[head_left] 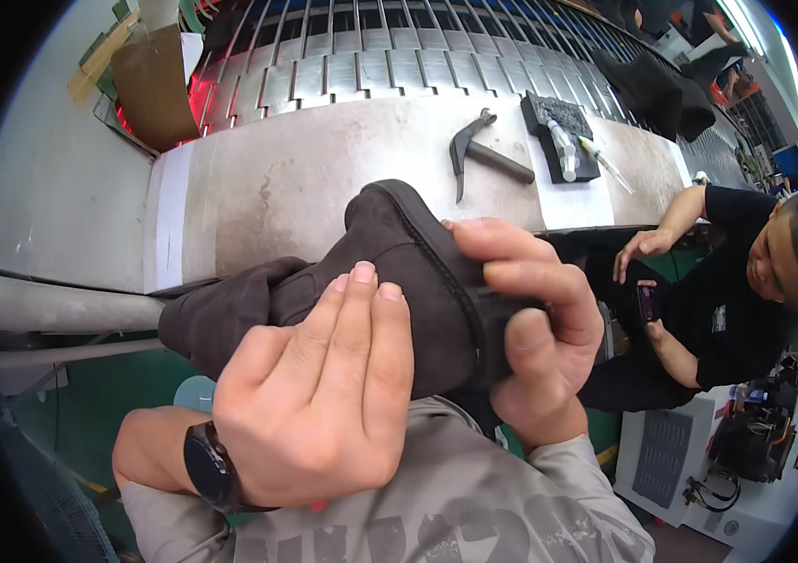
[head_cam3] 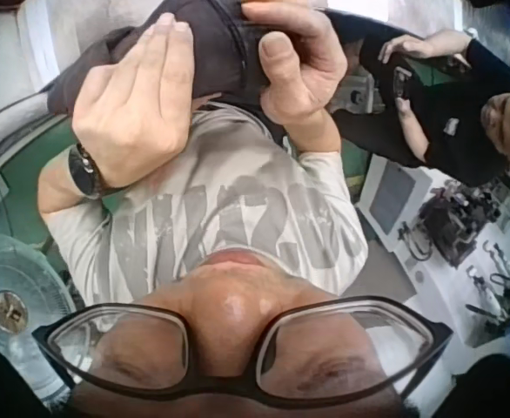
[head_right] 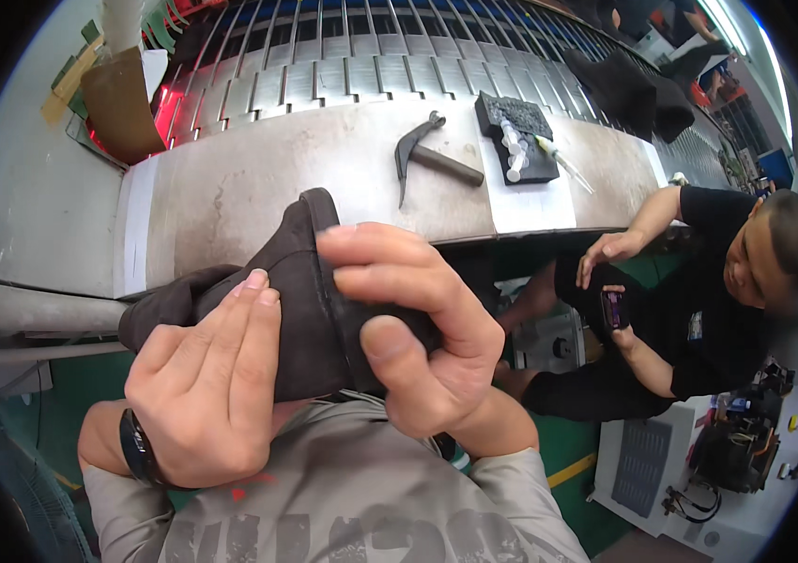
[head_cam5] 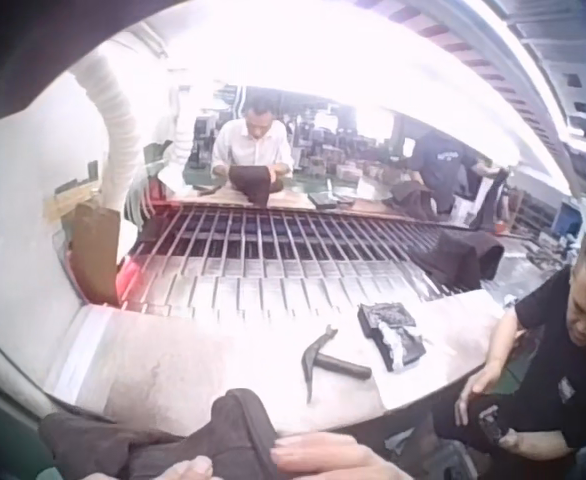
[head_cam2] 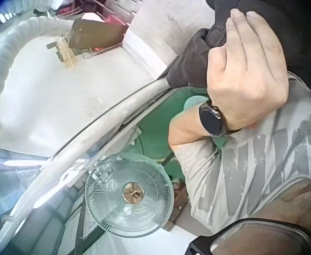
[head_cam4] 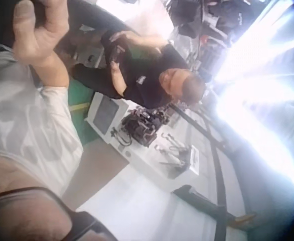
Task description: The person attaches outsoles to boot uppers by hand, pressing firmly along the edges around each shoe, and places the assembled boots onto a conveyor belt.
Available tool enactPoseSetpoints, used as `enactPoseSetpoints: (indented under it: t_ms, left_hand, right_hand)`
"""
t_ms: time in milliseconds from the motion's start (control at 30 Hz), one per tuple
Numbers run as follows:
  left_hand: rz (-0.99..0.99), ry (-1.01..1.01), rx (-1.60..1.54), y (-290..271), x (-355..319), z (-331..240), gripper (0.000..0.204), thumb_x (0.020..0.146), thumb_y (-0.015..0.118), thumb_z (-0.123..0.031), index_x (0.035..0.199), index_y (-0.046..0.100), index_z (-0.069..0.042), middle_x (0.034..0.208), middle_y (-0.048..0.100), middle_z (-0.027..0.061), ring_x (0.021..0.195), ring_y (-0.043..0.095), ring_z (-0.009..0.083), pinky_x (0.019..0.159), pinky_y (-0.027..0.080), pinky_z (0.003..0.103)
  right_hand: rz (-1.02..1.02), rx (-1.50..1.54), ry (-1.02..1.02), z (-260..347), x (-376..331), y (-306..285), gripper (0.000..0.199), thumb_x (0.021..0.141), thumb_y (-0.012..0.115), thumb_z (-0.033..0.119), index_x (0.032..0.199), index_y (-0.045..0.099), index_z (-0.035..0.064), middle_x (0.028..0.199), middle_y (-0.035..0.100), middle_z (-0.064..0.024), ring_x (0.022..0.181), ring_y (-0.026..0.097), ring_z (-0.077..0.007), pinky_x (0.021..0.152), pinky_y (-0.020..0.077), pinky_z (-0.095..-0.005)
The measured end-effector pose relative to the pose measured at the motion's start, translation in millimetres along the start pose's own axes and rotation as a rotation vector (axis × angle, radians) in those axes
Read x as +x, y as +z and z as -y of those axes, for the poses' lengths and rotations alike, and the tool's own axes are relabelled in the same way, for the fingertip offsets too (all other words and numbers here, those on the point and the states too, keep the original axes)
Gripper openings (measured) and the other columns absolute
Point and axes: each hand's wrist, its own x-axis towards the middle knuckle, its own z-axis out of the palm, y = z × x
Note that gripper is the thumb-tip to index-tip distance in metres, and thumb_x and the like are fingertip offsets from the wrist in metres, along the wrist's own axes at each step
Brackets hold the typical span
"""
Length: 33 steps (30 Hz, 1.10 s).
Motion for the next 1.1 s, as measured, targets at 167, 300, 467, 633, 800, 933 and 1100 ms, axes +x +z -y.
enactPoseSetpoints:
  t_ms: [167,300,467,633,800,933,1100]
  left_hand:
    - [-0.014,-0.073,0.088,7,-9,-21,0.025,0.087,0.065,-0.004,0.106,0.076,0.008,0.097,0.08,0.0242,0.087,0.08,0.0259,0.058,0.044,0.028]
    - [-0.039,-0.088,0.143,11,-10,-27,0.02,0.092,0.063,0.0,0.104,0.075,0.01,0.094,0.079,0.0253,0.085,0.08,0.0278,0.056,0.043,0.028]
    - [-0.053,-0.013,0.108,12,-12,-18,0.018,0.092,0.063,0.001,0.103,0.074,0.01,0.091,0.079,0.0267,0.085,0.081,0.0296,0.055,0.044,0.027]
    - [-0.037,0.064,0.089,14,-10,-8,0.018,0.093,0.063,0.001,0.102,0.074,0.011,0.089,0.079,0.0271,0.084,0.081,0.03,0.055,0.045,0.026]
    - [-0.055,0.126,0.006,15,-4,0,0.013,0.089,0.066,0.008,0.099,0.07,0.016,0.089,0.078,0.0317,0.081,0.081,0.0317,0.051,0.038,0.027]
    - [-0.035,0.166,0.039,10,5,5,0.015,0.091,0.065,0.007,0.1,0.07,0.017,0.089,0.077,0.0319,0.081,0.081,0.0326,0.051,0.04,0.028]
    - [0.028,0.292,-0.103,1,20,55,0.032,0.086,0.067,-0.001,0.111,0.07,0.019,0.098,0.076,0.0333,0.086,0.079,0.034,0.059,0.052,0.034]
  right_hand:
    - [-0.106,-0.147,-0.202,-8,-3,9,0.011,0.1,0.066,0.001,0.108,0.065,-0.006,0.113,0.073,-0.0245,0.109,0.068,-0.0353,0.101,0.0565,-0.0517]
    - [-0.168,-0.163,-0.206,-9,-4,11,0.011,0.1,0.066,0.002,0.108,0.064,-0.0053,0.111,0.073,-0.0233,0.107,0.068,-0.0343,0.098,0.0577,-0.0506]
    - [-0.04,-0.25,-0.194,-2,-2,4,0.013,0.099,0.069,0.005,0.107,0.064,-0.0044,0.11,0.073,-0.0237,0.106,0.068,-0.0347,0.095,0.0595,-0.0504]
    - [-0.052,-0.275,-0.153,1,0,5,0.012,0.099,0.07,0.005,0.105,0.065,-0.0039,0.109,0.073,-0.0236,0.105,0.069,-0.0355,0.093,0.0604,-0.0504]
    - [-0.097,-0.273,-0.128,4,5,6,0.013,0.099,0.071,0.007,0.104,0.065,-0.0035,0.109,0.073,-0.0237,0.104,0.069,-0.0354,0.092,0.061,-0.0497]
    - [0.116,-0.389,-0.104,17,25,-6,0.01,0.094,0.068,0.001,0.102,0.064,-0.0048,0.108,0.072,-0.0245,0.099,0.069,-0.0333,0.089,0.0619,-0.0486]
    - [0.097,-0.427,-0.237,-1,38,4,0.02,0.092,0.068,0.0,0.111,0.063,-0.0046,0.115,0.068,-0.0243,0.104,0.067,-0.0331,0.094,0.0604,-0.0472]
